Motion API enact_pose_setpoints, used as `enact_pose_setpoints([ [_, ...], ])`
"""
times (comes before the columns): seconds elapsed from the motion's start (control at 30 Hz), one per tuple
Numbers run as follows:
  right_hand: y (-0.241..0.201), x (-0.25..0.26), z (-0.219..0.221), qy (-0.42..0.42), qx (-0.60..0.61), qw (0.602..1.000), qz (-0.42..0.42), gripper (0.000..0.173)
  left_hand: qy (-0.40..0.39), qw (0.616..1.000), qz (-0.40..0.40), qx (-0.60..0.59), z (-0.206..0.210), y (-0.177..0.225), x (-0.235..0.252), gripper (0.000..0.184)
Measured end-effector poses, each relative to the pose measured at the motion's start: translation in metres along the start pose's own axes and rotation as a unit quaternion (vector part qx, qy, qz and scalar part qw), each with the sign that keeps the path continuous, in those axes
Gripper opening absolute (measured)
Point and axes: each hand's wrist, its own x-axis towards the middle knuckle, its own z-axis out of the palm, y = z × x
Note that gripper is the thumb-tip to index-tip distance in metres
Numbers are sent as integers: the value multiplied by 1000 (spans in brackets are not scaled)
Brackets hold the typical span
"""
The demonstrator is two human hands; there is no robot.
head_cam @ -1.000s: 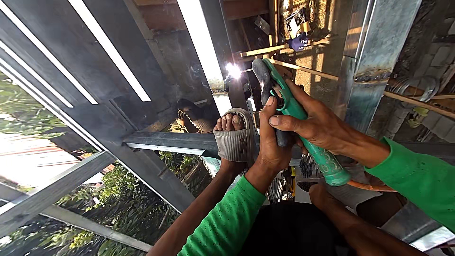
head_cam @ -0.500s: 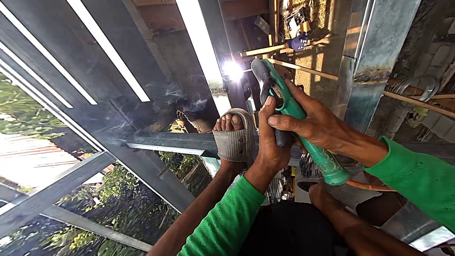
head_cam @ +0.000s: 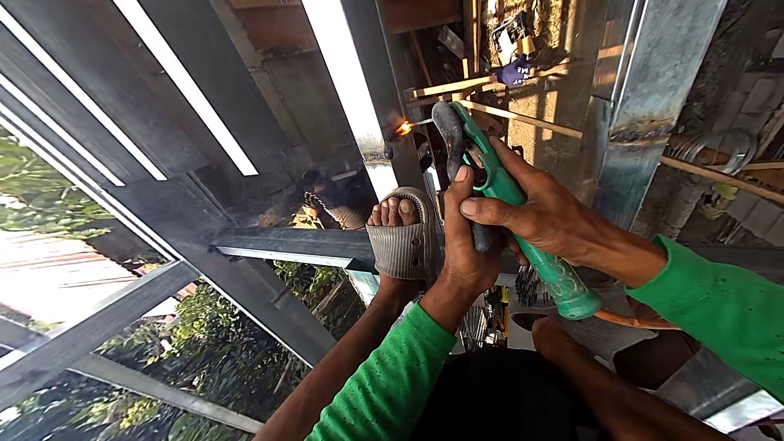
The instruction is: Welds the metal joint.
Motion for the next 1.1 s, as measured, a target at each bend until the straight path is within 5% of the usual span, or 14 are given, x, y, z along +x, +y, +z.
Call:
enact_pose_setpoints([
  [0.1,-32,-10,0,-13,-46,996,73,97,-2,1000,-1,7,0,0,0,56],
  [0.2,8,14,-4,-6,-3,999,-34,108,-9,1000,5,-1,0,0,2,56],
  [1.1,6,16,-3,-16,-8,1000,-20,108,-3,1000,2,-4,-2,1,2,58],
])
